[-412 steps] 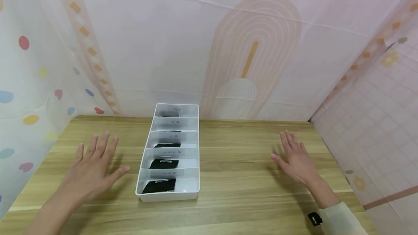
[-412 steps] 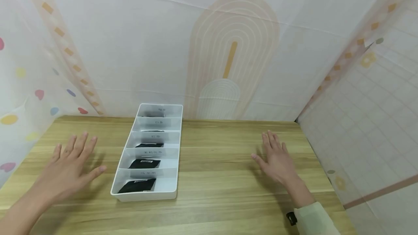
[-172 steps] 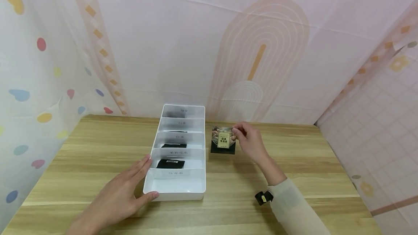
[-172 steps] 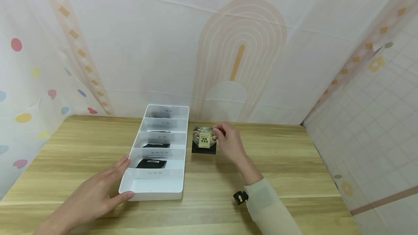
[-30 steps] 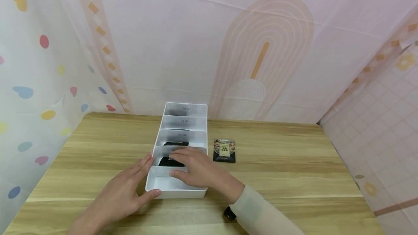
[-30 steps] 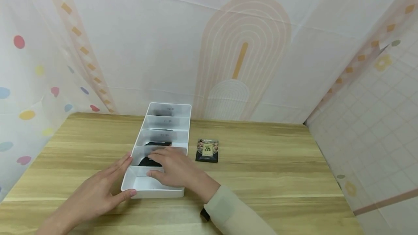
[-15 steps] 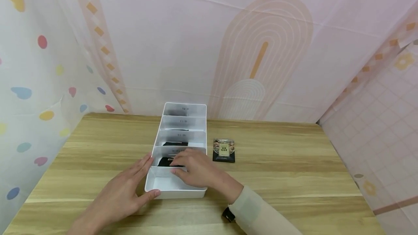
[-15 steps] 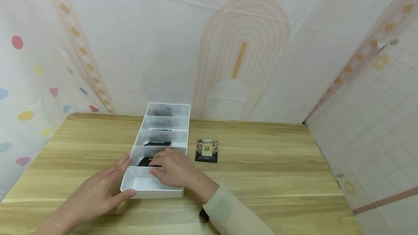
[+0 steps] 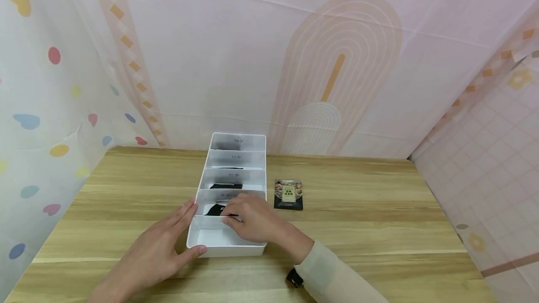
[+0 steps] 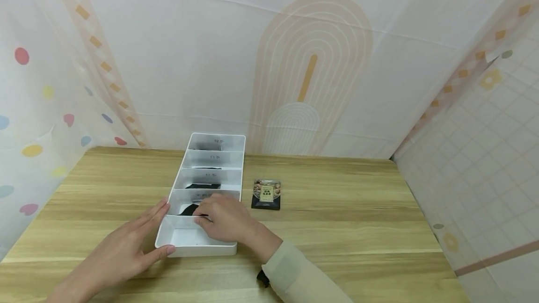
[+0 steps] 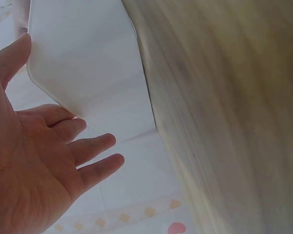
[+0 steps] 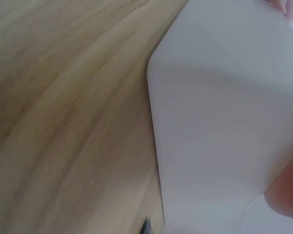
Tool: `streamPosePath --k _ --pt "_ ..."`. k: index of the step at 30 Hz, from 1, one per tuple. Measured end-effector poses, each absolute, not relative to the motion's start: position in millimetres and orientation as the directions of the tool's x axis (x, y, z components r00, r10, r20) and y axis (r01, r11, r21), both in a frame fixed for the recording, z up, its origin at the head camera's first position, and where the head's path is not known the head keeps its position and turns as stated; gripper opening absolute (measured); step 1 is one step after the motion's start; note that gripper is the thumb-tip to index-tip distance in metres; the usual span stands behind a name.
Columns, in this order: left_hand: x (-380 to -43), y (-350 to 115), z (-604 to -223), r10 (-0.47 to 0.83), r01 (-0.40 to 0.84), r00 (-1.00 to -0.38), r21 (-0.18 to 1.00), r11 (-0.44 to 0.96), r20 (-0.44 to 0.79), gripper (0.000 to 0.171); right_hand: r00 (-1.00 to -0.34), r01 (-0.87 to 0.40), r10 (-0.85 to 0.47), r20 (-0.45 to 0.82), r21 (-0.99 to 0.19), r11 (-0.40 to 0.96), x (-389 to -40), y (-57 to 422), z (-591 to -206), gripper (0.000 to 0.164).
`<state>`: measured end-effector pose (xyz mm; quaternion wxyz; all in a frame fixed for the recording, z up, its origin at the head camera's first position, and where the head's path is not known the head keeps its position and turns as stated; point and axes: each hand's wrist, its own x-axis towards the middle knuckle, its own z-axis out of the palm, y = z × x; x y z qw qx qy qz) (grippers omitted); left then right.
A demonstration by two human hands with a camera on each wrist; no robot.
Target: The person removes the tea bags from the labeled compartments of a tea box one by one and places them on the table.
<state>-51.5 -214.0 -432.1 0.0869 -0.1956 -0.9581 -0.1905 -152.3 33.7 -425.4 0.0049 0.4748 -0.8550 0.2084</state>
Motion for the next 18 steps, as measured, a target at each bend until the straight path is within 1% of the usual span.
streamPosePath --k 9,18 --pt "-51.1 -214.3 -431.1 0.344 0.409 -0.909 0.340 0.847 0.236 0.091 -0.609 -0.749 -0.764 0.215 -0.472 0.465 -150.7 34.8 -427.1 0.013" --pt "-51.3 -213.5 -430.2 0.342 0.404 -0.912 0.347 0.847 0.228 0.091 -0.660 -0.678 -0.705 0.260 -0.611 0.409 -149.8 37.4 -427.5 0.010"
